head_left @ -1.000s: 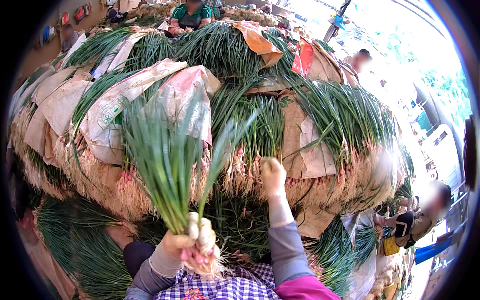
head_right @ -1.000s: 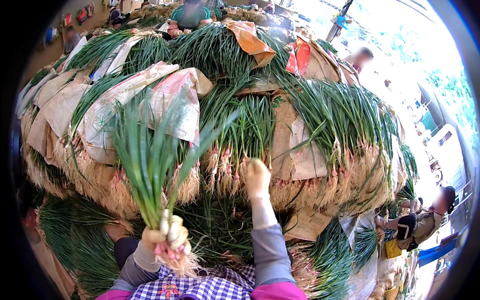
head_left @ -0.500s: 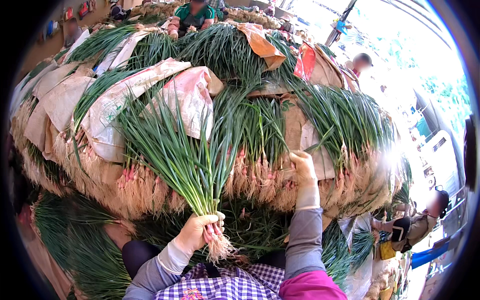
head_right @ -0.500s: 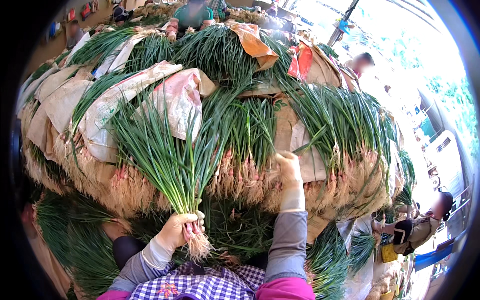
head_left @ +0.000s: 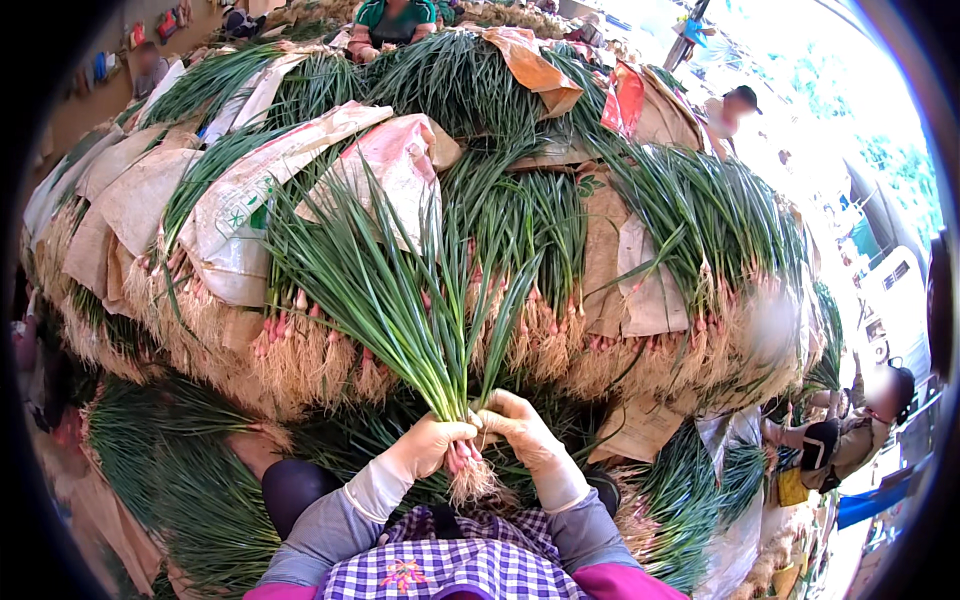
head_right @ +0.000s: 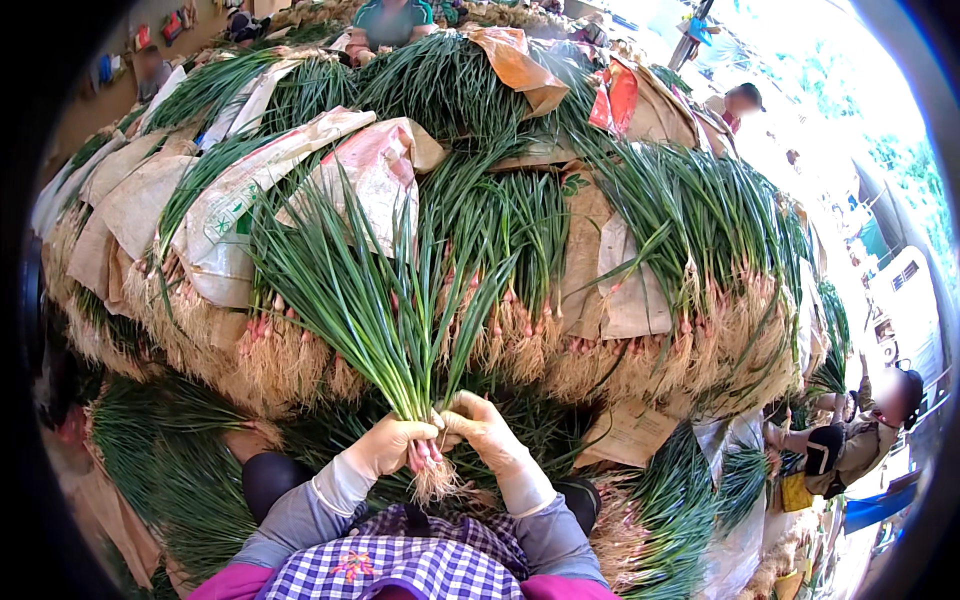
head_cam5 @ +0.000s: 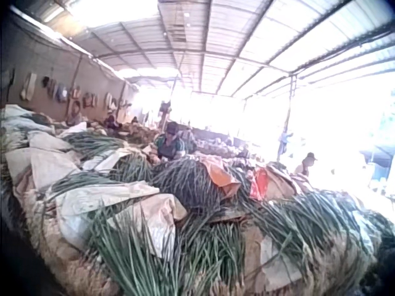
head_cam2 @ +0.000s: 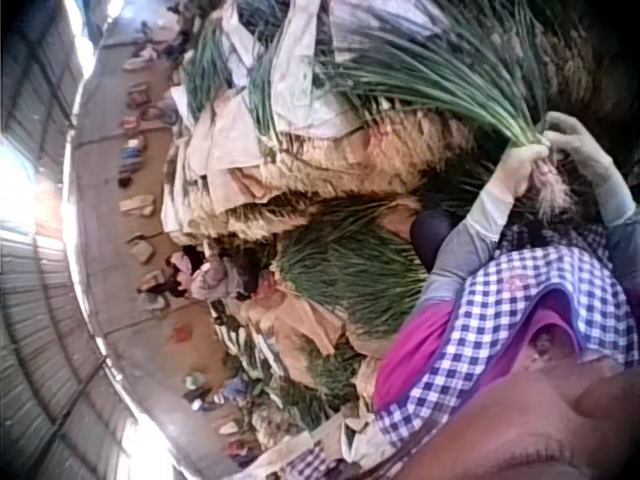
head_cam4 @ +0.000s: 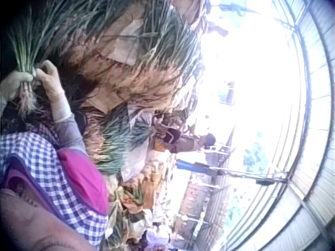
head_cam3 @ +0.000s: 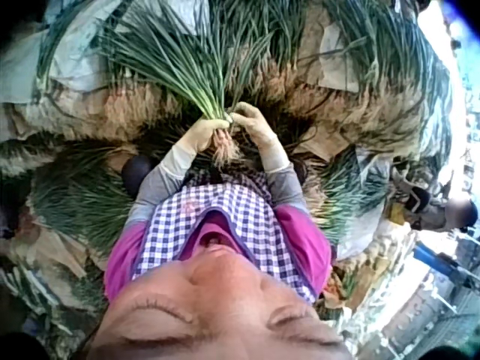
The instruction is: The person sorts onions by picking up a bundle, removing loose skin and damaged leaves by hand, and placing the cleaned bundle back onto a large pile.
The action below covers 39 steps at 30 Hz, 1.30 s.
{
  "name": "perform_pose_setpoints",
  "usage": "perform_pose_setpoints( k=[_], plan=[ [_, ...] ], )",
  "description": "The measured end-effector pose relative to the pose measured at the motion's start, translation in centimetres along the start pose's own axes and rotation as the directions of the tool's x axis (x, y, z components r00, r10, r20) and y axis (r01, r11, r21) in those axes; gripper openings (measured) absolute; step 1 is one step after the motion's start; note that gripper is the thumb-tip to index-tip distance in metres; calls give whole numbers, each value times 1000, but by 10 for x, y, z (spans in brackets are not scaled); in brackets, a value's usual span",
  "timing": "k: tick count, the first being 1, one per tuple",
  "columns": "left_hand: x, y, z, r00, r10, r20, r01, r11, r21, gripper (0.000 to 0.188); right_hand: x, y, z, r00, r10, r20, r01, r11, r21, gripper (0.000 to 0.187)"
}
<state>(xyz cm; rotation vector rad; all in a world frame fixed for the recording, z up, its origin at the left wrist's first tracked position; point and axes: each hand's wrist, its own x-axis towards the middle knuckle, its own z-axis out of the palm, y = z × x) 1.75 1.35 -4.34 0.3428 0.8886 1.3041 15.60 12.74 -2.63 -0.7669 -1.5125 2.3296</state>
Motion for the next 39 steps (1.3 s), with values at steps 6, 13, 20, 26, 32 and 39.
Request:
perform_pose_setpoints(
  k=[6, 13, 20, 26, 32, 39],
  plan=[
    [-5, 7, 5, 999, -4, -47, -3, 988, -157, 10, 23, 20, 15, 889, -401, -220, 158, 721, -675, 19],
    [-53, 45, 8, 734, 471, 490, -189, 834, -518, 9, 59, -31, -37, 994, -38, 98, 102, 127, -987, 29],
    [-36, 52, 2, 823, 450, 347, -314, 869, -382, 16, 171, -96, -94, 735, -487, -472, -417, 225, -881, 33],
    [-30, 42, -8, 972, 189, -140, -223, 928, -298, 27, 88, -67, -40, 830, -464, -311, 102, 673, -732, 14],
    [-27, 41, 6, 956, 245, -161, -279, 927, -252, 31, -23, 63, -20, 911, 333, 242, 198, 159, -967, 22],
    [-14, 33, 2, 952, 193, -238, -183, 981, 65, 46, 97, -21, -87, 596, -793, -125, 80, 213, -974, 17]
  ],
)
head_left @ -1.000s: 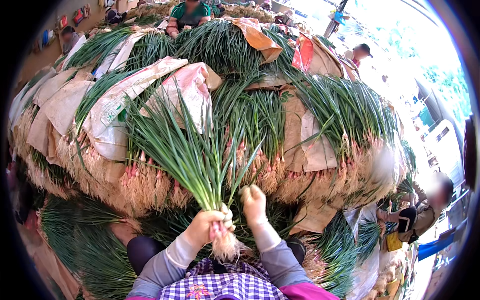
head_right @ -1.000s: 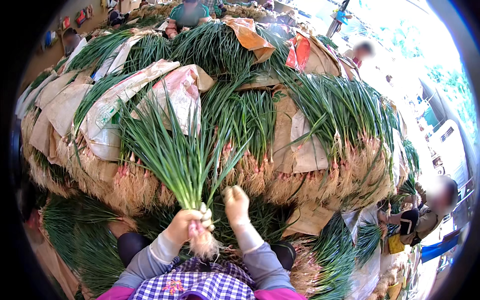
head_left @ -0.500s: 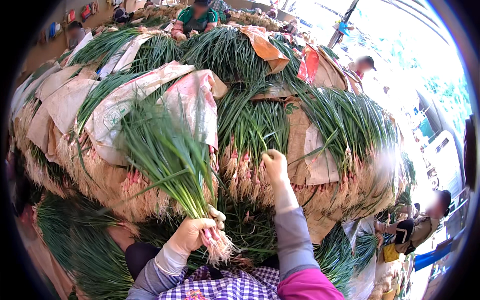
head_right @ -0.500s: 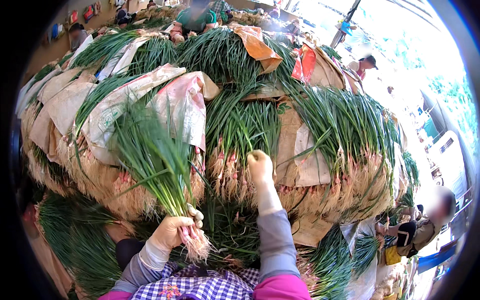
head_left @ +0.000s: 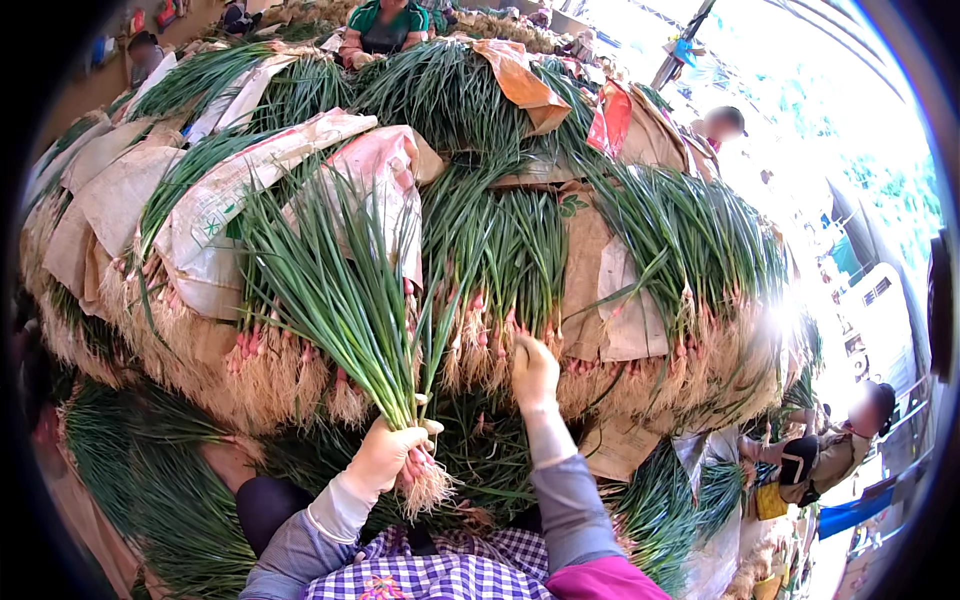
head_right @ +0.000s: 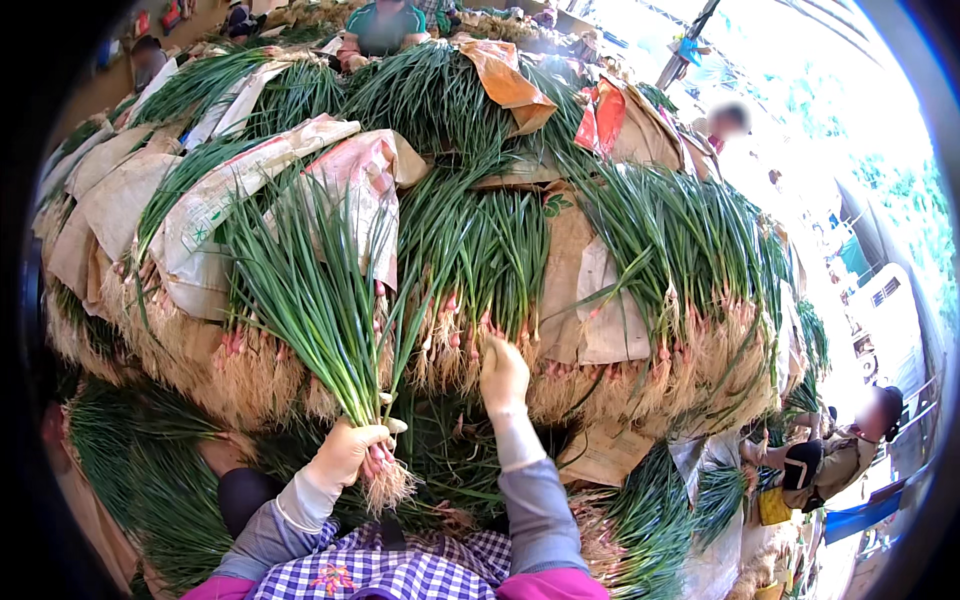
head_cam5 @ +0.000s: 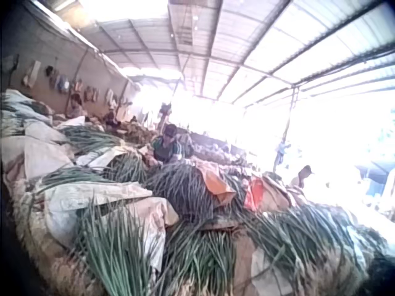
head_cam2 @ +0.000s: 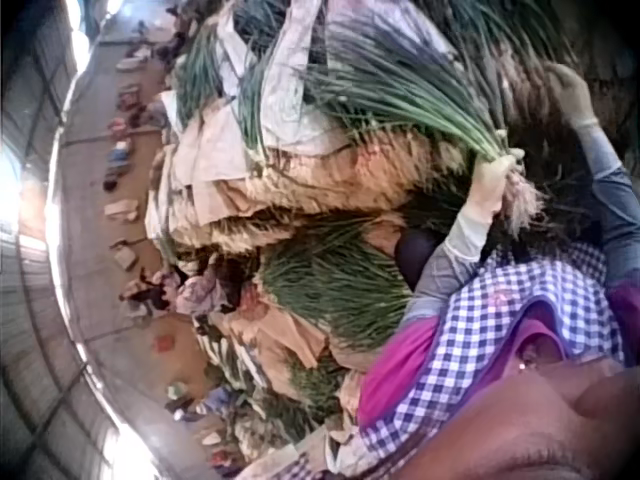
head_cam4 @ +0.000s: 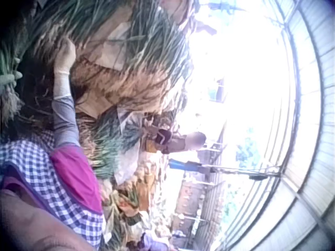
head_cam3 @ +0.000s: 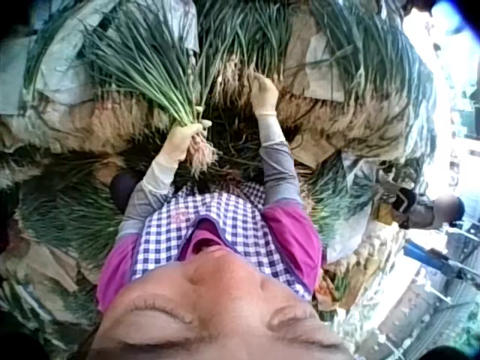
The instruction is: The person sorts onions by picking up a bundle, removing loose skin and damaged leaves by hand, and placing the cleaned bundle back onto a large pile.
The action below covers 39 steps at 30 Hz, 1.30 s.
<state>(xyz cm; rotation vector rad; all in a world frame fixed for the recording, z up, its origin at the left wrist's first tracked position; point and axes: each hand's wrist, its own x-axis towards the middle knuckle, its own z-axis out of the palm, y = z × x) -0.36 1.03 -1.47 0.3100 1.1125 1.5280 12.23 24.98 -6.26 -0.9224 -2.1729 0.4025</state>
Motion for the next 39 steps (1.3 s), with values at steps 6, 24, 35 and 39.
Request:
perform_pose_setpoints(
  k=[6, 24, 35, 39],
  plan=[
    [-13, 16, 8, 998, 65, 1, -65, 987, 149, 56, 74, 95, -25, 946, 301, 117, -239, 897, -372, 24],
    [5, -4, -3, 999, -30, -19, 32, 993, 118, 18, 20, -37, 11, 831, 457, 317, -342, 869, -358, 38],
    [2, -4, -1, 999, -41, -14, 42, 994, 103, 17, -27, -11, 47, 904, 361, 231, -428, 794, 432, 34],
    [3, -5, 2, 998, -55, -3, 55, 994, 92, 17, -40, 15, 57, 921, 386, 56, -350, 755, 554, 18]
  ],
)
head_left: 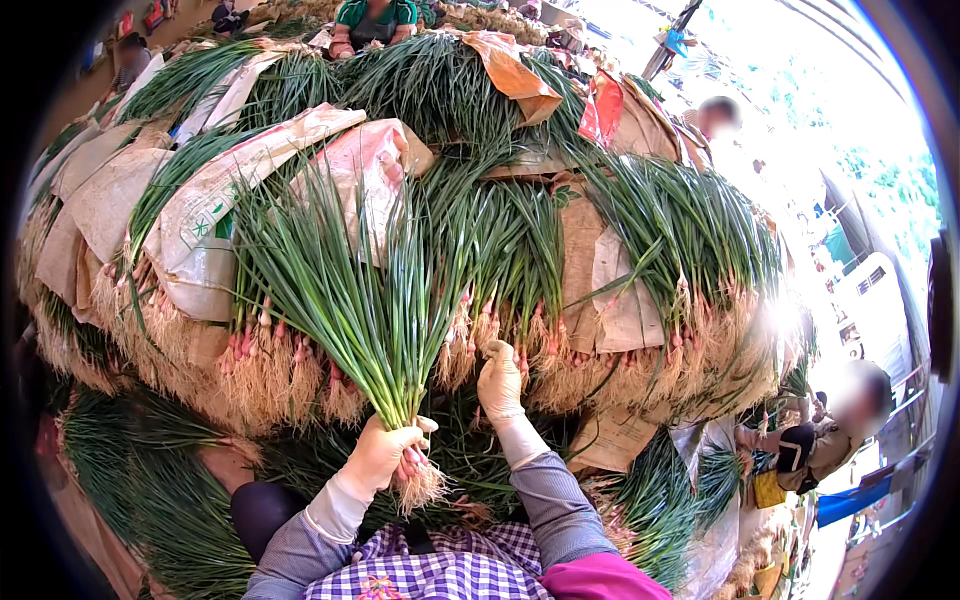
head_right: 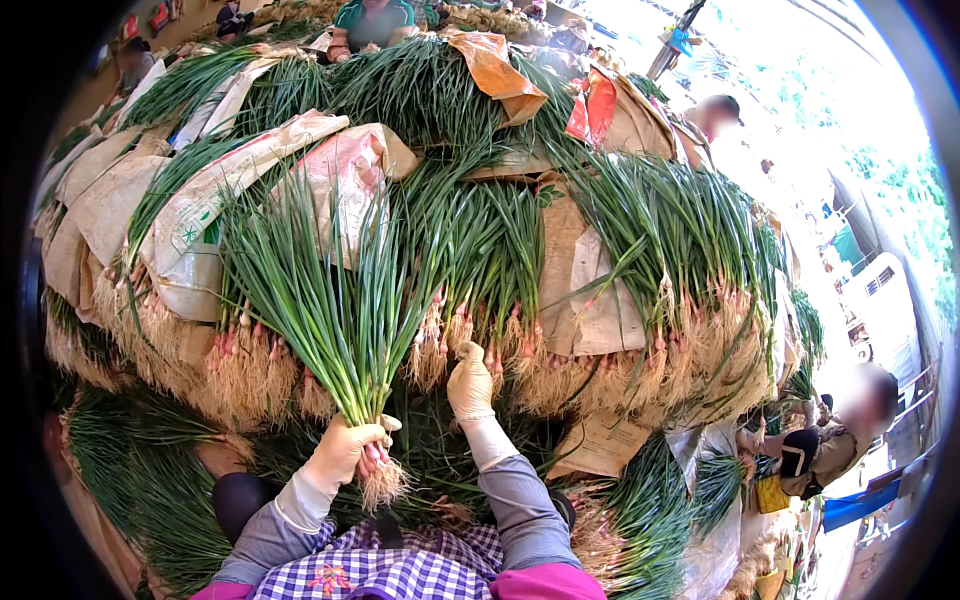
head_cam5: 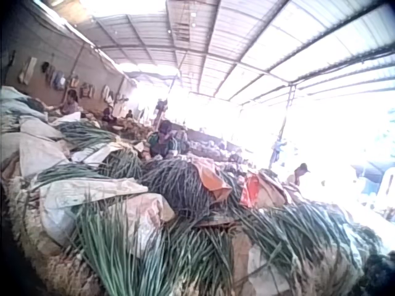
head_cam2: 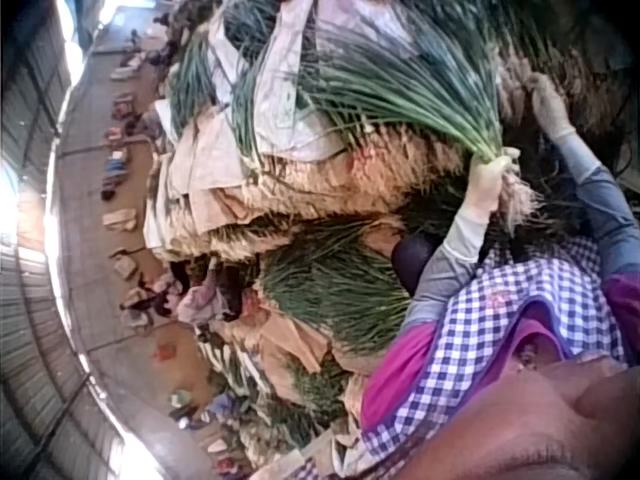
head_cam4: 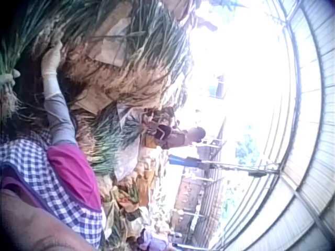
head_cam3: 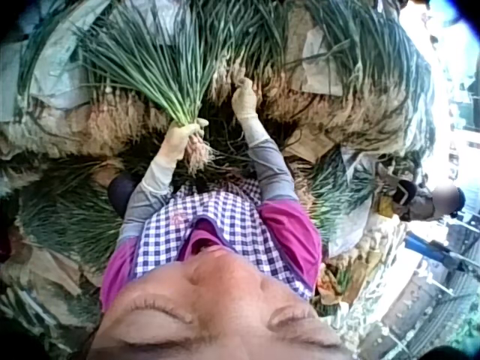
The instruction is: The person sorts onions by picking up a bundle, removing loose skin and damaged leaves by hand, and placing the cleaned bundle back onto a large pile.
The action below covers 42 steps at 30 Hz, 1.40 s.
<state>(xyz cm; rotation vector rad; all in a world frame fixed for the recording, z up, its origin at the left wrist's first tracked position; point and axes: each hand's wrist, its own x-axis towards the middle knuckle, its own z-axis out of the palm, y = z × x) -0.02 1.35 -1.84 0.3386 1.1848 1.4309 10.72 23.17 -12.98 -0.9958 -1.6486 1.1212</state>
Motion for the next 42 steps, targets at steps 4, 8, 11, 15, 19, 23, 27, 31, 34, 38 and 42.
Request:
perform_pose_setpoints(
  k=[4, 8, 11, 15, 19, 23, 27, 31, 34, 38, 42],
  plan=[
    [-1, 1, -8, 1000, 11, -22, -11, 1000, 9, 17, 11, -13, 0, 994, 102, -31, -100, 993, 65, 18],
    [-1, -1, -4, 1000, 21, -9, -21, 1000, 10, 17, 62, -52, -7, 935, 350, -52, -353, 930, -99, 23],
    [-2, 1, -4, 1000, 9, -2, -9, 1000, 6, 17, 90, -67, 11, 887, 462, -18, -440, 830, -343, 51],
    [-2, 6, -1, 990, 88, 111, -89, 996, 9, 18, 121, -47, 0, 813, 556, 174, -578, 806, 123, 21],
    [-16, 13, -5, 969, 211, 126, -188, 967, -173, 20, 124, -95, -45, 975, 186, -122, -153, 959, 240, 13],
    [-1, -1, -2, 993, 87, 74, -70, 975, -213, 16, 139, -36, -117, 935, 355, -8, -330, 858, -393, 28],
    [6, -6, -5, 999, 38, 31, -29, 970, -243, 27, 126, -31, -119, 937, 333, 108, -328, 943, -61, 23],
    [-4, 5, -4, 995, 56, 83, -26, 946, -325, 46, 115, -58, -106, 978, 209, -1, -201, 936, -288, 25],
    [-7, 5, 0, 985, 97, 141, -38, 927, -373, 44, 111, -52, -106, 972, -231, -43, 189, 876, -444, 25],
    [-8, 3, -7, 990, 94, 107, -48, 929, -368, 44, 86, -108, -43, 978, 158, 134, -89, 903, -419, 23],
    [-5, 4, 1, 982, 76, 172, -18, 948, -317, 46, 100, -53, -5, 952, 269, 143, -32, 557, -830, 20]
  ],
)
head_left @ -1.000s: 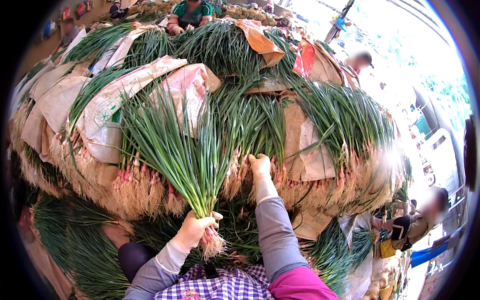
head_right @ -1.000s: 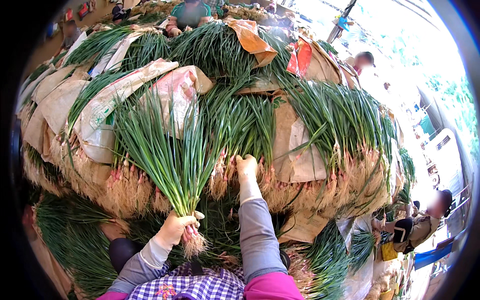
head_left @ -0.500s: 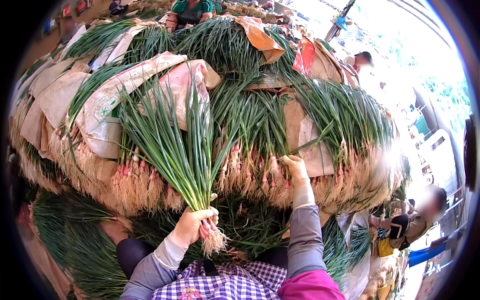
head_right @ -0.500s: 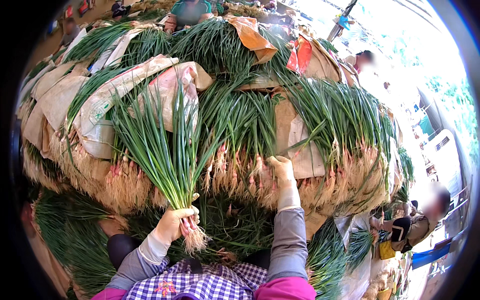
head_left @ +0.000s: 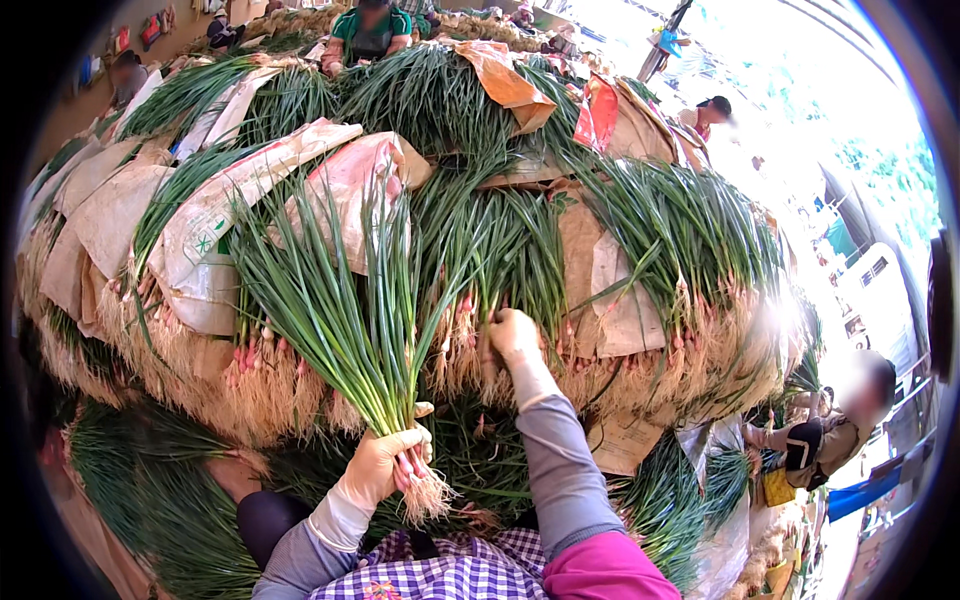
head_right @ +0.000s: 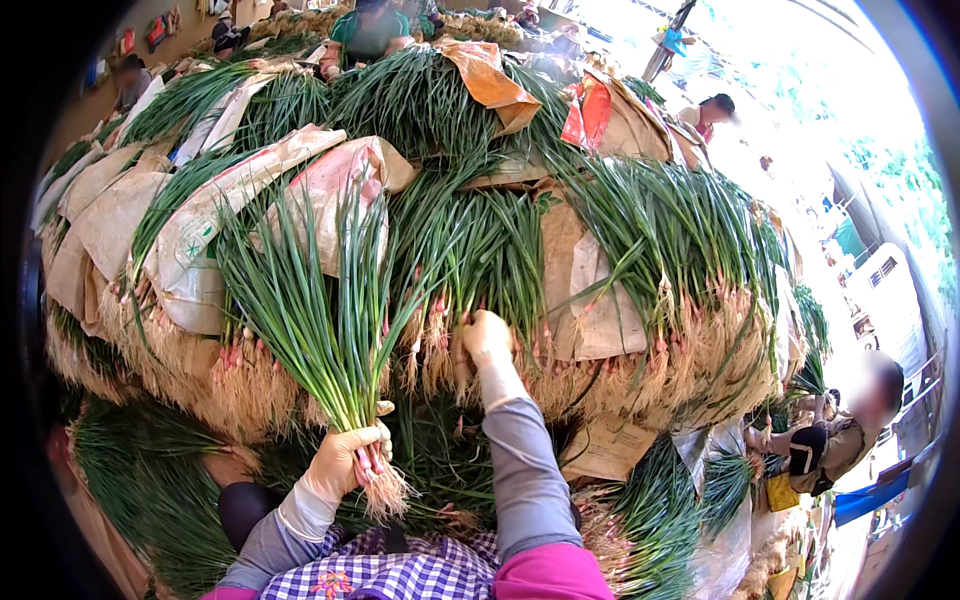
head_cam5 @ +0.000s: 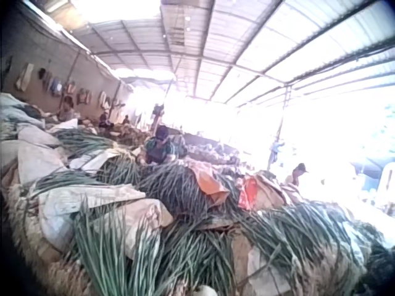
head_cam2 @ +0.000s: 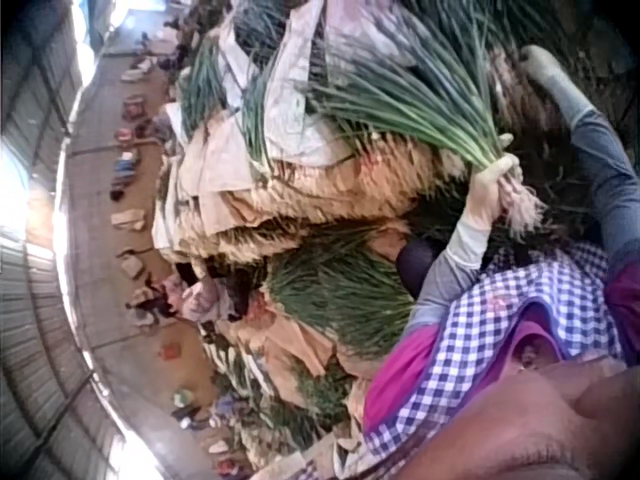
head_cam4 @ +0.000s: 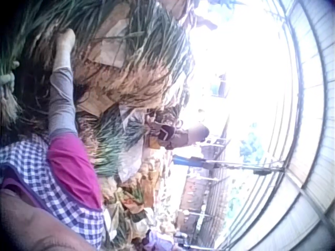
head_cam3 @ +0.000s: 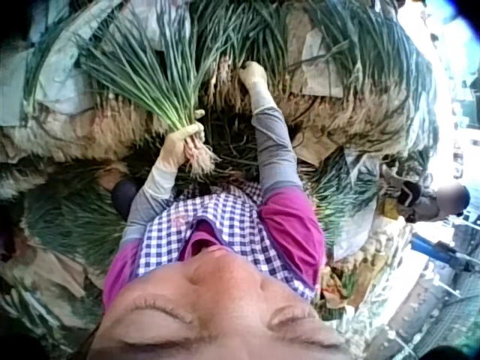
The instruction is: The person sorts onions by picking up a bundle, removing loose skin and damaged leaves by hand, and placing the cleaned bundle back onto a large pile.
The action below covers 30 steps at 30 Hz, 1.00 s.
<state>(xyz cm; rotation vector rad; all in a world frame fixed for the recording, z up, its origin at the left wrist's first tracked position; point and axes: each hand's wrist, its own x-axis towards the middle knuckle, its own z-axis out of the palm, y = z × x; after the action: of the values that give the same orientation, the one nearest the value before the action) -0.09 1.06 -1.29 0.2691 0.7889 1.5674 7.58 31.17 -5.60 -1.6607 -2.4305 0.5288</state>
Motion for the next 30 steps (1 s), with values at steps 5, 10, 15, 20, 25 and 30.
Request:
perform_pose_setpoints(
  k=[5, 10, 15, 20, 25, 30],
  plan=[
    [-8, 9, -5, 984, 152, 94, -152, 988, -11, 46, -13, -19, -33, 990, 52, -129, -6, 943, 333, 24],
    [-9, 2, -3, 989, 129, 67, -129, 992, -7, 47, -67, 58, -65, 992, 56, 113, -125, 549, 826, 25],
    [-6, -10, -1, 993, -6, -114, 6, 1000, -1, 25, -169, 65, -29, 839, -340, 424, -465, -45, 884, 28],
    [-8, -21, -7, 995, -48, -89, 51, 998, 27, 20, -213, 41, -15, 784, -437, 440, -488, 2, 873, 19],
    [-9, -20, -11, 993, -70, -95, 87, 978, 189, 15, -231, 26, -12, 776, -474, 416, -454, 37, 890, 30],
    [-10, -24, -12, 983, -177, -44, 182, 935, 305, 12, -231, 12, 5, 785, -470, 403, -410, 93, 907, 36]
  ],
)
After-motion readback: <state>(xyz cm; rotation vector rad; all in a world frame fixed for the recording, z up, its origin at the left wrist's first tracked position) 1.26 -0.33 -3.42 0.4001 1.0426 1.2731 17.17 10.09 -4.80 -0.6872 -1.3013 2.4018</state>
